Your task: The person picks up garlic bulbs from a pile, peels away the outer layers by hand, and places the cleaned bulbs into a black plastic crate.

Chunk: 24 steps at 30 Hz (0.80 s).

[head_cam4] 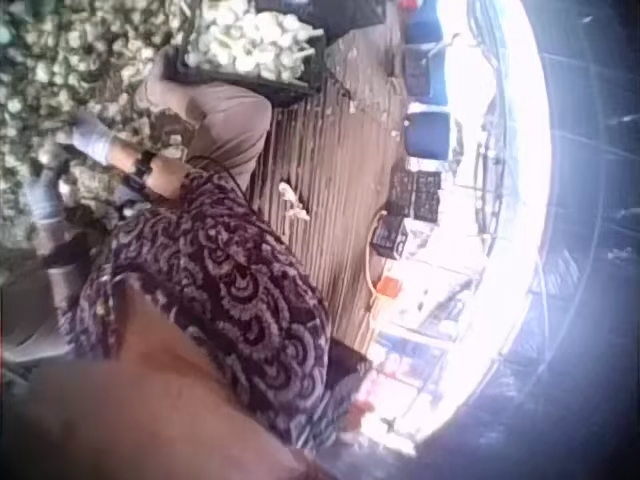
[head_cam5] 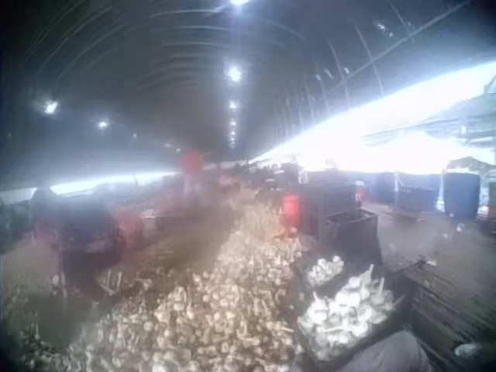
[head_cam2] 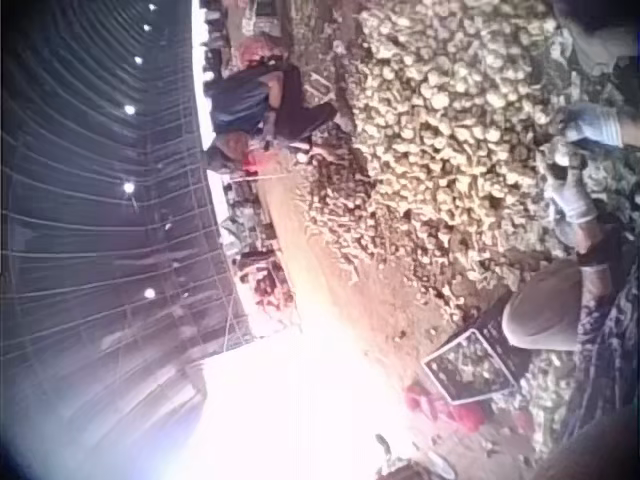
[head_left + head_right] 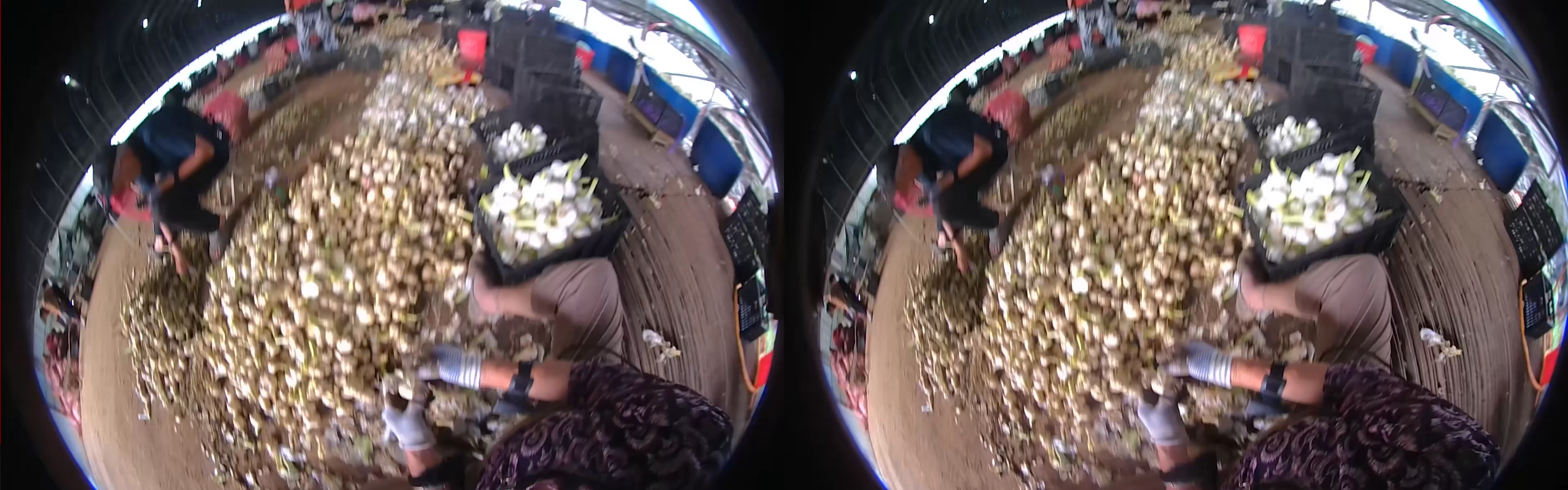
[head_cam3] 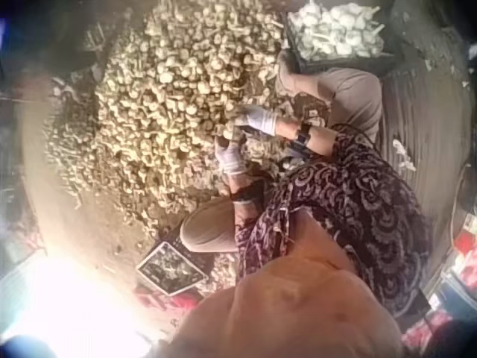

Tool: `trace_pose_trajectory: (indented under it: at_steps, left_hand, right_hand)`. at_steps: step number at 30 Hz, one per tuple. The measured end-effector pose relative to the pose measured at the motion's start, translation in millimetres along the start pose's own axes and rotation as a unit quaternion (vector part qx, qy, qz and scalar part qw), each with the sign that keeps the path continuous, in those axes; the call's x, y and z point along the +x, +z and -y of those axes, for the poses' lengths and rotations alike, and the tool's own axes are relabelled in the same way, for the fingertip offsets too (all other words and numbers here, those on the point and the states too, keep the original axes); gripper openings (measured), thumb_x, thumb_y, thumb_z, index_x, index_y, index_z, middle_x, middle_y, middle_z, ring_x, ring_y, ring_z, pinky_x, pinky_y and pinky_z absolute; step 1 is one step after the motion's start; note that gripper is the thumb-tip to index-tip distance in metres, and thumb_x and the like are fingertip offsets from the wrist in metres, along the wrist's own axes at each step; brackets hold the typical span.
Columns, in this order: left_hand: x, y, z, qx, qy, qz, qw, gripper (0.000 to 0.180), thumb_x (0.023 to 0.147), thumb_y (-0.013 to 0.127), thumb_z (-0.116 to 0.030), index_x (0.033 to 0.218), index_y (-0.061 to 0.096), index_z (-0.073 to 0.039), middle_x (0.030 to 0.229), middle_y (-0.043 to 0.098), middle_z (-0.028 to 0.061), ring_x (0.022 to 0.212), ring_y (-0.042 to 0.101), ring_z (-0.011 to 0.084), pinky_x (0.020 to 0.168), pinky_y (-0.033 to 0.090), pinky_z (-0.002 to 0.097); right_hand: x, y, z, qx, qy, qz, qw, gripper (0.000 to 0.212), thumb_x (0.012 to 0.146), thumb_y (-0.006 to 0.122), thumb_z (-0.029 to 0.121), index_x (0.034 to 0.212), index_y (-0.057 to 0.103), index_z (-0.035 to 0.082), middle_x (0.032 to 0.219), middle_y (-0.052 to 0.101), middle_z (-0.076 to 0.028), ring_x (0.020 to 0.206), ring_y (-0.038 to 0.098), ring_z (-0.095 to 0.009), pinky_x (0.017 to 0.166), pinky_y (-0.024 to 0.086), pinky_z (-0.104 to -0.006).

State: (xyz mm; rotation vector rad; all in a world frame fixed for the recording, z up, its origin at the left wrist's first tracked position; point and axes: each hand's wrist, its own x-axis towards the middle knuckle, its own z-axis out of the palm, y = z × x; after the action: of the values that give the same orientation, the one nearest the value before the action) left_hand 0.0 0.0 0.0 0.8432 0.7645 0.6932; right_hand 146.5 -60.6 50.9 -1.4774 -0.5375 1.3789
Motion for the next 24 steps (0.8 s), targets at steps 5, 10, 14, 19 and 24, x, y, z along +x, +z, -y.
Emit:
trace_pose_trajectory:
  at_steps: [5,10,14,19,24]
  left_hand:
    - [-1,10,15,0.048,0.063,0.001,0.997,0.059,0.063,0.069,0.011,0.116,0.044,0.001,0.101,0.055,0.0056,0.086,0.055,0.0137,0.075,0.048,0.0271]
    - [-9,12,-1,0.058,0.074,0.002,0.996,0.061,0.061,0.072,0.009,0.115,0.043,0.001,0.101,0.055,0.0067,0.087,0.055,0.0140,0.077,0.048,0.0274]
    - [-4,8,7,0.131,0.120,-0.003,0.984,0.066,0.058,0.076,0.003,0.115,0.042,0.003,0.102,0.055,0.0087,0.088,0.055,0.0143,0.077,0.048,0.0270]
    - [-5,10,2,0.430,0.174,-0.023,0.886,0.066,0.052,0.082,-0.010,0.107,0.050,0.005,0.097,0.057,0.0117,0.081,0.058,0.0168,0.070,0.048,0.0268]
    - [-5,8,8,0.394,0.210,-0.035,0.894,0.066,0.052,0.082,-0.005,0.109,0.049,0.005,0.093,0.058,0.0059,0.080,0.055,0.0118,0.073,0.048,0.0257]
  right_hand:
    - [23,-9,-36,0.031,-0.120,-0.018,0.992,0.029,0.076,0.061,0.003,0.105,0.061,0.007,0.103,0.060,-0.005,0.093,0.054,-0.016,0.087,0.043,-0.0269]
    - [29,-3,-43,0.103,-0.149,0.023,0.983,0.027,0.077,0.060,0.002,0.104,0.061,0.005,0.100,0.060,-0.004,0.092,0.054,-0.013,0.085,0.043,-0.0257]
    - [35,-1,-34,0.043,-0.111,0.006,0.993,0.025,0.078,0.059,0.004,0.104,0.061,0.005,0.100,0.060,-0.004,0.089,0.054,-0.012,0.081,0.044,-0.0254]
    - [32,1,-39,0.074,-0.102,-0.017,0.992,0.024,0.078,0.061,0.007,0.102,0.061,0.004,0.092,0.062,-0.005,0.086,0.053,-0.012,0.076,0.044,-0.0251]
    - [27,-2,-42,0.111,-0.069,-0.007,0.991,0.032,0.073,0.059,-0.001,0.105,0.060,0.003,0.092,0.061,-0.003,0.083,0.054,-0.013,0.077,0.044,-0.0259]
